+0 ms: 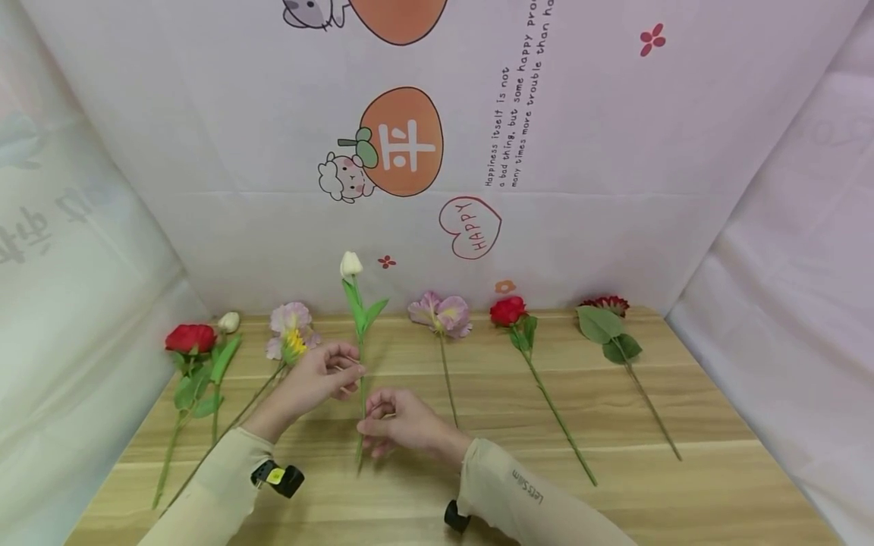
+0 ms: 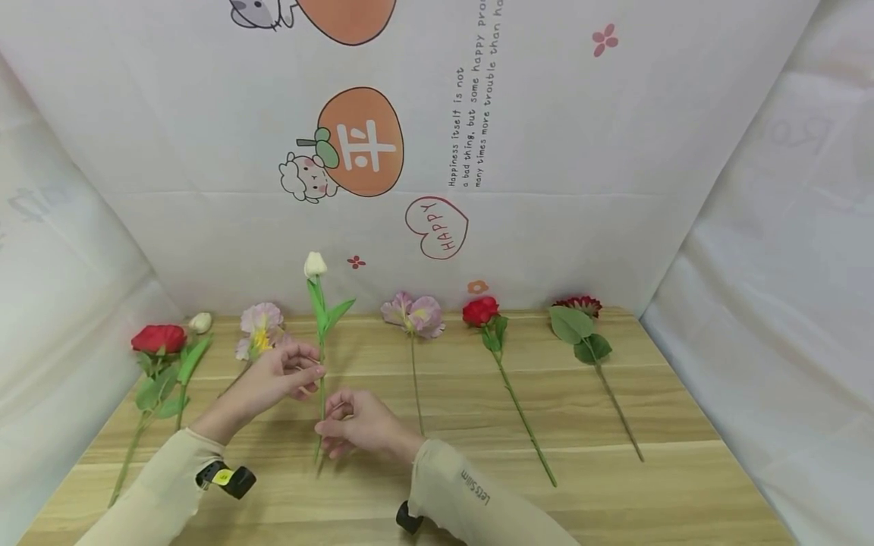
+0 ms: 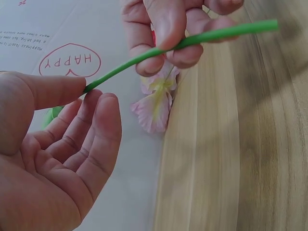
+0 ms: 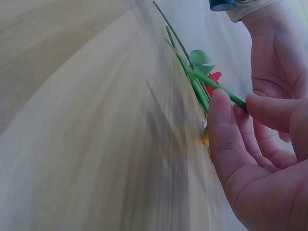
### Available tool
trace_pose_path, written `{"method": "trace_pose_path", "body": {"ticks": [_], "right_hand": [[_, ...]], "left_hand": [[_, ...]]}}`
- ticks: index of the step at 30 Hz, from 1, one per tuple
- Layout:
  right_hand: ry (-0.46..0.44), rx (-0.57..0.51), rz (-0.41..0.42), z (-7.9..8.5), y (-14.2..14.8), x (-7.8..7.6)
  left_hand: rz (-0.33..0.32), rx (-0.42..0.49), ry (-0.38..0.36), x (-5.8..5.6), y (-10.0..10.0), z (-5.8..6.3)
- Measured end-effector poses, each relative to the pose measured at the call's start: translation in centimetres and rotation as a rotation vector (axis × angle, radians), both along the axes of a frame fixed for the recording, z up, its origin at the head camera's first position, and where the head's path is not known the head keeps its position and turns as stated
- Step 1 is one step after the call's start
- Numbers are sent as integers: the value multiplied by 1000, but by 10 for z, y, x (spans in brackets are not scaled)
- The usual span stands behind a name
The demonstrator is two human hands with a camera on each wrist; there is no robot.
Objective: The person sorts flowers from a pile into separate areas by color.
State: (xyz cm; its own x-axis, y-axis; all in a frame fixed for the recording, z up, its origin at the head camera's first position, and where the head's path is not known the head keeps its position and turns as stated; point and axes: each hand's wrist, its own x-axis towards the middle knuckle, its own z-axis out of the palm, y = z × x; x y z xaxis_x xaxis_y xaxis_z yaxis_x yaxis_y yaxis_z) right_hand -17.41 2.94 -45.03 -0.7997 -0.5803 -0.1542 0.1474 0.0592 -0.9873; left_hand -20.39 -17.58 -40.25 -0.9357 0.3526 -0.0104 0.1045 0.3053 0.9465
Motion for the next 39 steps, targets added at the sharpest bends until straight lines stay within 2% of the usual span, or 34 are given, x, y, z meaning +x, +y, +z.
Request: {"method": "trace_pose_path", "body": {"ticks": [12,18,27,33,39], "right_hand": [[7,2,26,1,4,-1],[-1,8,28,0,3,-2],[-12,36,54,-6,-3,-1],[-23,52,47,-8,-4,0],[-28,73,41,-10,-3,-1]], "left_hand": [[-16,-61,11,0,-6,-2],[11,-85,4,0,-14,-4],[54,-163,33,4,-45,-14],[94,-234,42,10,-67,-19],[113,-254,31,20,-85,-22]]}}
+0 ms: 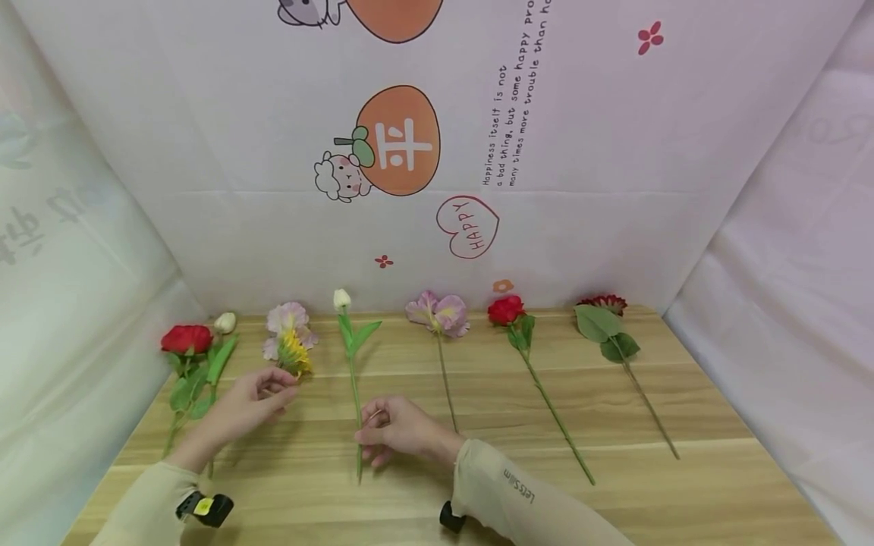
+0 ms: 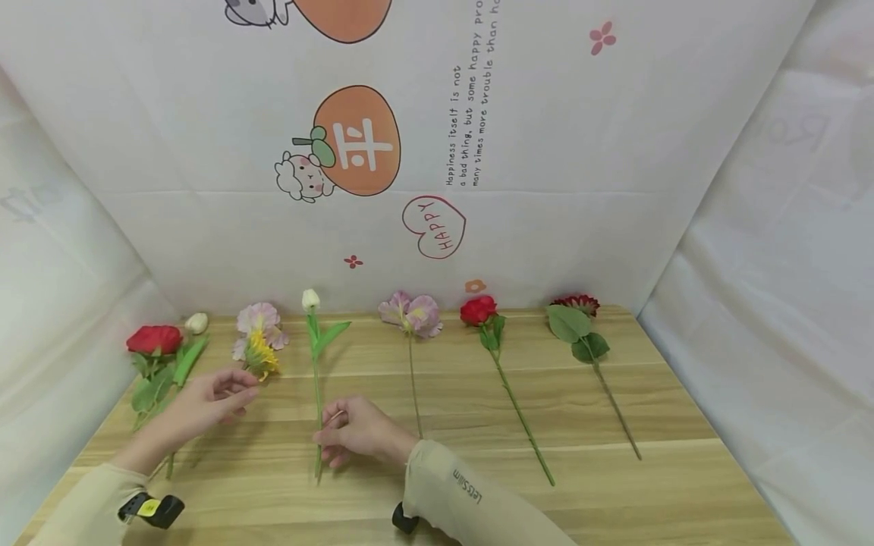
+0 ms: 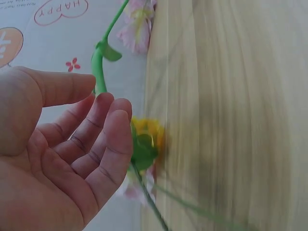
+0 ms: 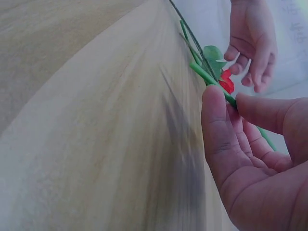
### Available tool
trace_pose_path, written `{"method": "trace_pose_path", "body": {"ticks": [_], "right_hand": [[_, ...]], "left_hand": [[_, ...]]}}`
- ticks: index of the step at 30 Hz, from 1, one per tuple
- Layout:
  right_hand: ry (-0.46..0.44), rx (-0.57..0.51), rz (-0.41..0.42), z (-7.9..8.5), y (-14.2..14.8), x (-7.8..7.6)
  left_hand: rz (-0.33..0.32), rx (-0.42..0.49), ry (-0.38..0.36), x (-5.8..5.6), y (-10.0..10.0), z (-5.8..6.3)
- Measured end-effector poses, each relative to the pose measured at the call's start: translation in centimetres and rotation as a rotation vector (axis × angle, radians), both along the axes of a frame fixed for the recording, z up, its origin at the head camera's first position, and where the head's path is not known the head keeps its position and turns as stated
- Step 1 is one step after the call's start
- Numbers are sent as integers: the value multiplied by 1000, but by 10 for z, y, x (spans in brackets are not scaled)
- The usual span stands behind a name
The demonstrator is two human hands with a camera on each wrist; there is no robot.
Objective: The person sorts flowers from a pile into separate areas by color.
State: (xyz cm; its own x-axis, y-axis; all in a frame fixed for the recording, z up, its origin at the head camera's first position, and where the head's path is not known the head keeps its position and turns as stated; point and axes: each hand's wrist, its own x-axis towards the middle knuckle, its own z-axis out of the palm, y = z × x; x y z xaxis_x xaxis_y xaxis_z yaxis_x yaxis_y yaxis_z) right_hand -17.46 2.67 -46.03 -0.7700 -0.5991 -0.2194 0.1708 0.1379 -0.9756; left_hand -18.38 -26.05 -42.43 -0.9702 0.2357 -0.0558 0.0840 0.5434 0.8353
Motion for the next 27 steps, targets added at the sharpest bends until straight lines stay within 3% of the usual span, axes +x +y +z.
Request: {"method": "trace_pose_path", "body": {"ticks": [6,16,27], "right_hand": [[-27,-2,-39,-1,-1,3],[-90,20,-88,-5,-2,3],[-95,31,-95,-7,-3,-3]], "left_hand": [[32,-29,24,8,-22,1],[37,-214,117,17,-51,-6],[88,-264,150,22,-72,-6]]}}
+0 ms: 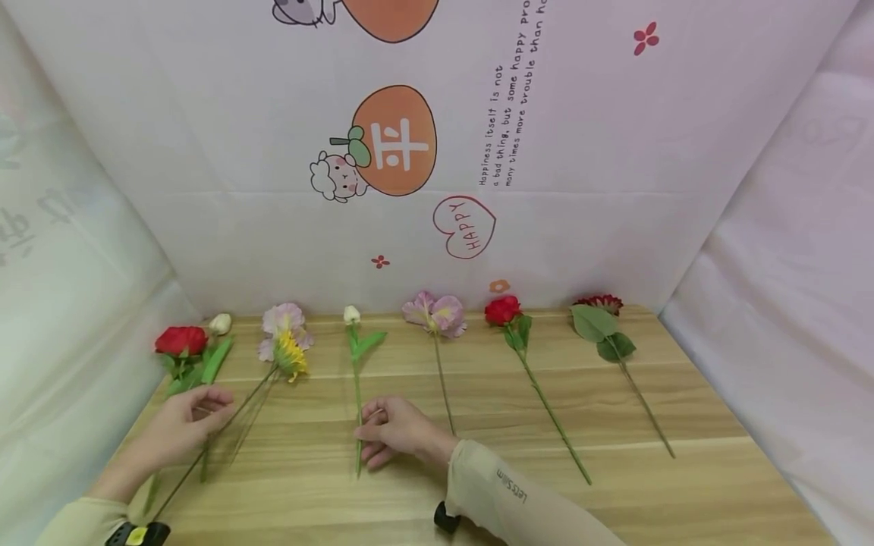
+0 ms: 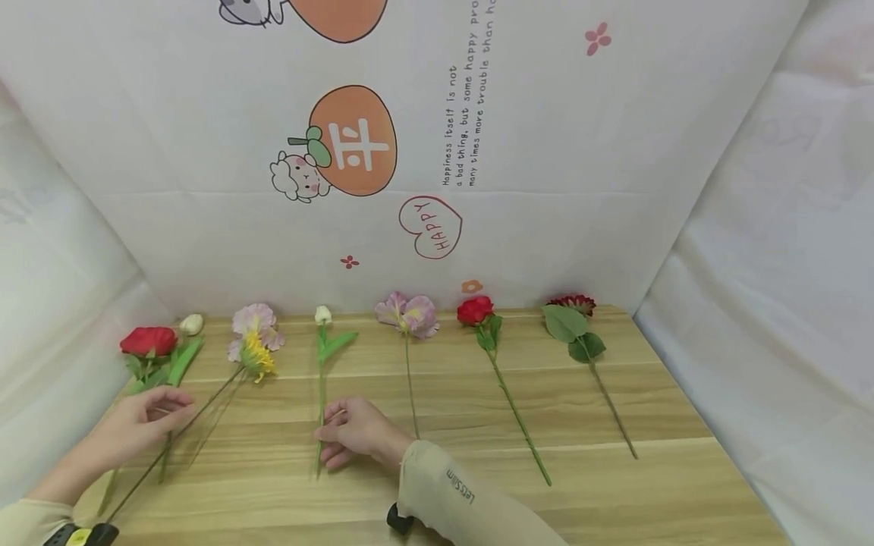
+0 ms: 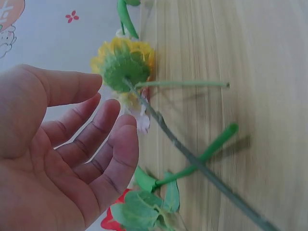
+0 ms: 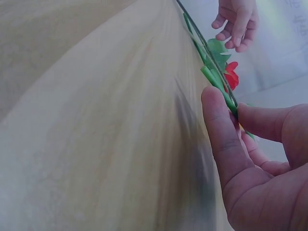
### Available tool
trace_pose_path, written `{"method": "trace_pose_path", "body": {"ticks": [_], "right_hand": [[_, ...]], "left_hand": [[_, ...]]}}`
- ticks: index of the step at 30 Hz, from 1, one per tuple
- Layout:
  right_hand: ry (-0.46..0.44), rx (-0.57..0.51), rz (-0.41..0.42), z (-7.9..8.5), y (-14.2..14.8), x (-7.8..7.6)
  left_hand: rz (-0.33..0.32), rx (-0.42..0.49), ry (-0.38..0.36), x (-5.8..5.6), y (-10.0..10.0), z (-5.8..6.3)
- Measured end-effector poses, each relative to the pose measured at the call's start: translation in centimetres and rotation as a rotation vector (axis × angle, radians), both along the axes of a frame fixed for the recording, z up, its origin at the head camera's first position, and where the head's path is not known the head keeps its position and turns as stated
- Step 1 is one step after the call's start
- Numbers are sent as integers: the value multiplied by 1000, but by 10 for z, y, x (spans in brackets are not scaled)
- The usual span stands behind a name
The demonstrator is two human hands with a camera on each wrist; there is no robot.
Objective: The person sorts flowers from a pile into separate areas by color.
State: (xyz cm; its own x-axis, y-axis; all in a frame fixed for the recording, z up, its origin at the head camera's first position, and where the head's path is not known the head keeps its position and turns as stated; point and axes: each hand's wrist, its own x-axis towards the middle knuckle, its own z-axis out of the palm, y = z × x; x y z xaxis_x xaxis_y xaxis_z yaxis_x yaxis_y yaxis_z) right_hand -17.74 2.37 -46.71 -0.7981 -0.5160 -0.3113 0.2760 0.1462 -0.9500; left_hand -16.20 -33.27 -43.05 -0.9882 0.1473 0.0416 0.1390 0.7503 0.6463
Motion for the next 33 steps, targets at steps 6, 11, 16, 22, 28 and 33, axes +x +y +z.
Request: {"method": "trace_pose_path", "body": {"ticks": [6,11,16,22,28,33], "right_hand": [[-9,-7,1,-1,1,-2],[-14,-4,5,-1,1,-3],[-19,-5,10,0,1,-3],[-23,-4,8,-1,-1,-2],[-12,-14,-5,0,-1,-2],[-4,-38,-9,4,3,-1]], "left_hand": [[38,-13,-6,1,-13,3],[48,-51,-20,0,-24,1],[59,-60,-46,0,-33,-3],[61,-56,-104,0,-37,-6],[37,-40,-121,1,-37,-11],[21,-18,-211,3,-33,-13]]}}
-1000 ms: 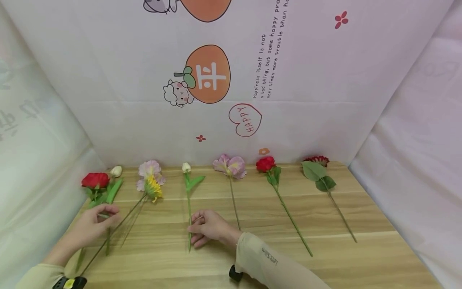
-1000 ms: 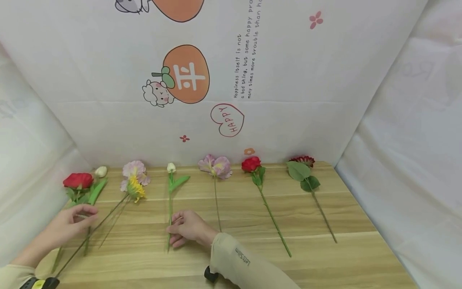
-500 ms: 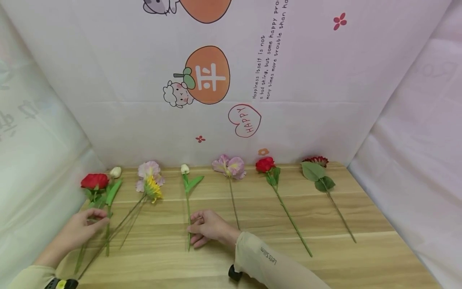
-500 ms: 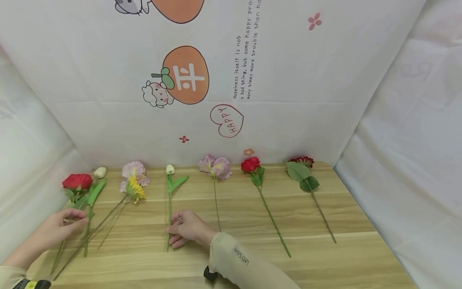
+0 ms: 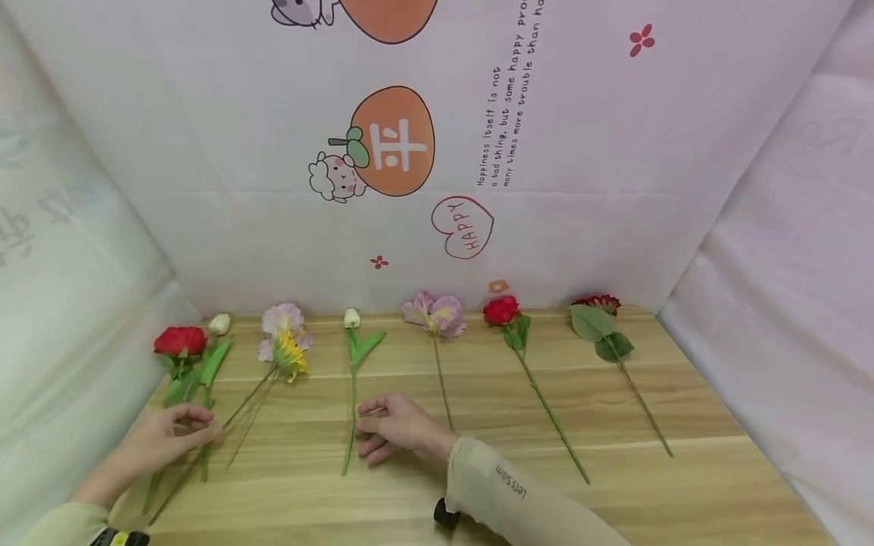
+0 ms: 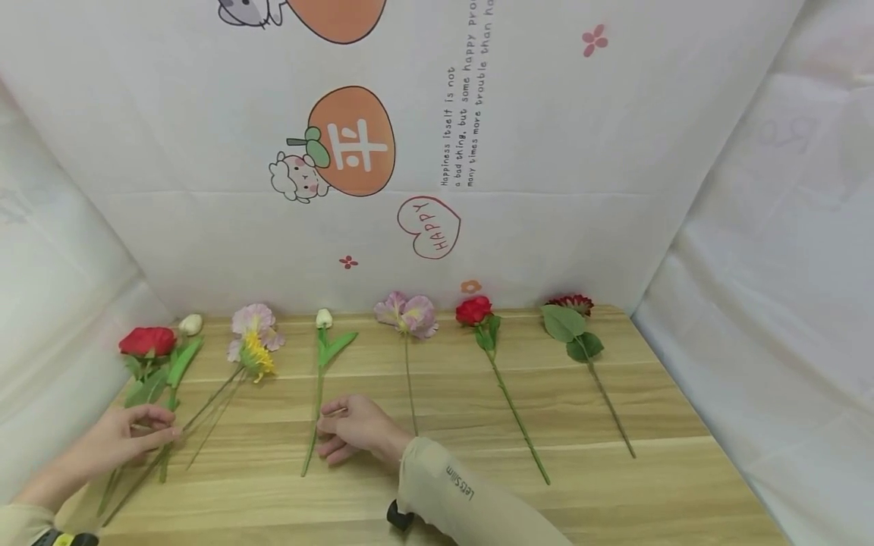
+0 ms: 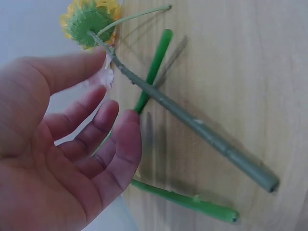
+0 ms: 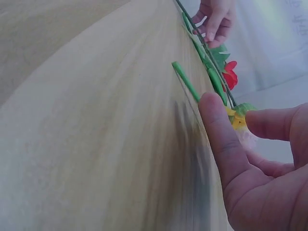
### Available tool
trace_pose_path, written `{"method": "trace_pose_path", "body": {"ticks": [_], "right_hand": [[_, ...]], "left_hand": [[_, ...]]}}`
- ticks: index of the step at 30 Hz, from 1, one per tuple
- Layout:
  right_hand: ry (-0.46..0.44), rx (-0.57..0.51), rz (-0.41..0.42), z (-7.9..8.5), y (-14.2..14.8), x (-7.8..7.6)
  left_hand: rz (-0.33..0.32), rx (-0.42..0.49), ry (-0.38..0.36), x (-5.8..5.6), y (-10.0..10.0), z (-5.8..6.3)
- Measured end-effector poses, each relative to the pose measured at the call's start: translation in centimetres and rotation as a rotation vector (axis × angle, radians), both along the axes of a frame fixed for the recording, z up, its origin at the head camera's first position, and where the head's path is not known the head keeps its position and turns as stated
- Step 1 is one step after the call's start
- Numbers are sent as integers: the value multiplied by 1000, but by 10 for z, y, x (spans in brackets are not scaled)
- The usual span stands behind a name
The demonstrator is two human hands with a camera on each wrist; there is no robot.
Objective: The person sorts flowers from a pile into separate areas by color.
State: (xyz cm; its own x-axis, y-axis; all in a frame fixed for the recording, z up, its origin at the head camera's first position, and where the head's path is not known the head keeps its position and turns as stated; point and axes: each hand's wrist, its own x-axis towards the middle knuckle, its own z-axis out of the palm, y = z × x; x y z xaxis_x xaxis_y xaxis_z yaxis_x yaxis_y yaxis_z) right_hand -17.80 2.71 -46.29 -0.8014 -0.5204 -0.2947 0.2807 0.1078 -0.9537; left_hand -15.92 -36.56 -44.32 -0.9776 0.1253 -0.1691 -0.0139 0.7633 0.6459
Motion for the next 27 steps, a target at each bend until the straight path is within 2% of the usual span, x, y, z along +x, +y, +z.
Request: {"method": "trace_pose_path", "body": {"ticks": [4,9,14,21,27], "right_hand": [[-3,-1,5,2,3,-1],[-8,-3,-7,1,6,-1],[-13,1,-18,0,8,-2],[-27,15,-22,0,8,-3],[-23,-3,5,-3,11,-3]], "left_hand": [[-48,17,-45,1,1,-3],[-121,-6,-7,-1,3,-6],[-155,-35,22,-3,2,-8],[-161,-3,13,-3,2,-9],[-131,-3,-20,-3,5,-9]]}}
